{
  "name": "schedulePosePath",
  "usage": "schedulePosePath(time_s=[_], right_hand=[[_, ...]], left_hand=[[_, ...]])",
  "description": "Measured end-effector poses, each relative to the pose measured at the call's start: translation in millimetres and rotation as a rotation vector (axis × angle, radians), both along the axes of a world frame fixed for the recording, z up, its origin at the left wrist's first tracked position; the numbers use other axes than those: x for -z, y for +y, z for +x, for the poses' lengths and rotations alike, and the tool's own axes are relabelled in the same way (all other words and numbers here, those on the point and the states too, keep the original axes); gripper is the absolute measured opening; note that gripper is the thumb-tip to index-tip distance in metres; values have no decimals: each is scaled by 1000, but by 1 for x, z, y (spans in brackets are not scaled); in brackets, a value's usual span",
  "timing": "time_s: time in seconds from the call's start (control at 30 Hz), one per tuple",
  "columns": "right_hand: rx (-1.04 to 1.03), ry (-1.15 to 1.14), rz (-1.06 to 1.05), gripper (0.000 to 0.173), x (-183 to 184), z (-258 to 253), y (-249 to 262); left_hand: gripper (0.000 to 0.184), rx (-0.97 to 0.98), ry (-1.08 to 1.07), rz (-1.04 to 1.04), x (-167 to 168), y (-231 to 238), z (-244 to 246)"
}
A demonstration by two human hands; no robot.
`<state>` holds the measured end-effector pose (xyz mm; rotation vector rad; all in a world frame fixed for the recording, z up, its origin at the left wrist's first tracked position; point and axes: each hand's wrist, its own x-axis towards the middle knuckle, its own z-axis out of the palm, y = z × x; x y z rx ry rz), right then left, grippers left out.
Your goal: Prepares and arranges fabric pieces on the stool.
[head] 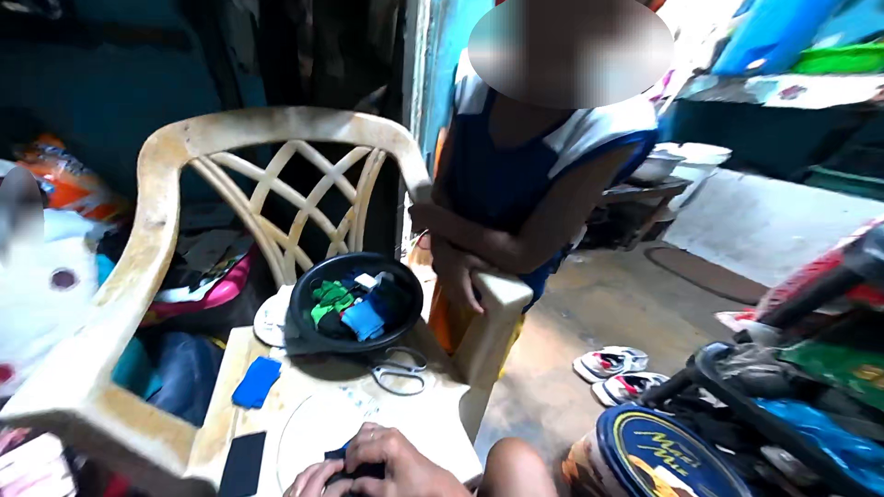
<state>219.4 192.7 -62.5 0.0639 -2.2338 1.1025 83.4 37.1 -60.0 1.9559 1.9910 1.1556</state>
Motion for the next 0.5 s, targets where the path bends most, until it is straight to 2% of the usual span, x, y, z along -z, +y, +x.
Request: schedulePosePath(time_s=[0.17, 0.3, 0.37, 0.43, 0.5], right_hand=[[11, -17, 36, 15, 0, -2, -5], [33, -59, 57, 21, -2, -3, -6], [52, -72, 66, 23, -2, -3, -7], [63, -82, 69, 25, -2, -2, -7], [74, -99, 76, 26, -2, -2, -7]], left_hand=[[36, -110, 81, 112, 11, -2, 5], [42, -44, 13, 96, -1, -9, -1], [36, -64, -28, 155, -9, -12, -13], [28, -183, -16, 229, -21, -14, -32], [20, -336, -3, 212, -35, -15, -54]])
